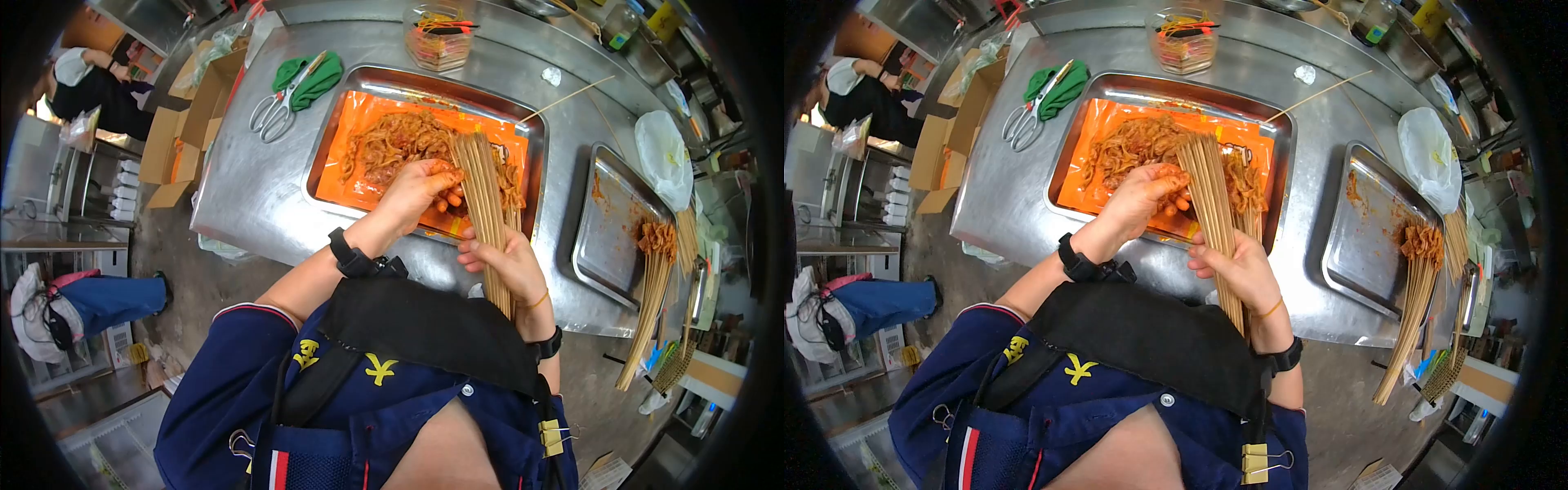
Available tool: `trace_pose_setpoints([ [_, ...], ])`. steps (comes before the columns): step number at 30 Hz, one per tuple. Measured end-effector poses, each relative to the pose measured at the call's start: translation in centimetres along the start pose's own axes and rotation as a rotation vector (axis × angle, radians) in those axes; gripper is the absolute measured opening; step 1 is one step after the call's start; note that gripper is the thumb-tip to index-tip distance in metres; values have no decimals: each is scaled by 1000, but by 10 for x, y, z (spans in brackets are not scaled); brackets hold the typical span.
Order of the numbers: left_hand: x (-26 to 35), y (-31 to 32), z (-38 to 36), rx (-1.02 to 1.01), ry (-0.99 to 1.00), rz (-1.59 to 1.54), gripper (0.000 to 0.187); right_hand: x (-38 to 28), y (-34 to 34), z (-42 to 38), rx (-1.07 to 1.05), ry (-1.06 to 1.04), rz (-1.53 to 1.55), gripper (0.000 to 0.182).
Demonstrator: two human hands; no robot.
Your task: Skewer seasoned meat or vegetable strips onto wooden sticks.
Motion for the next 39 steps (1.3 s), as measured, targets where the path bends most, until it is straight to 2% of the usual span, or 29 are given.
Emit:
trace_pose_setpoints([
  [4, -2, 7, -1, -77, 20, -134, 15, 0, -1, 0, 15, 0, 0, 24],
  [10, 4, -1, -9, -20, 17, -51, 11, -1, -6, -2, 90, -4, 47, 24],
  [19, 7, 1, -13, -23, 74, -55, 11, 0, -8, -3, 151, 57, -146, 22],
  [28, 8, -3, -12, 19, 144, -76, 9, -6, -7, -7, 157, 51, -189, 16],
  [31, 9, -3, -14, 70, 129, -128, 6, -6, -9, -7, 159, 35, -235, 13],
  [39, 4, -4, -12, 36, 95, -94, 7, -8, -10, -8, 168, 14, -274, 14],
])
Point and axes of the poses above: each hand's wrist, its own z-axis towards the middle knuckle, its own y-axis out of the palm, x = y × z, the point moved 10 cm from there along z, towards the middle knuckle, and after that the axes turned 8 degrees about -x, right-handed, at the moved point
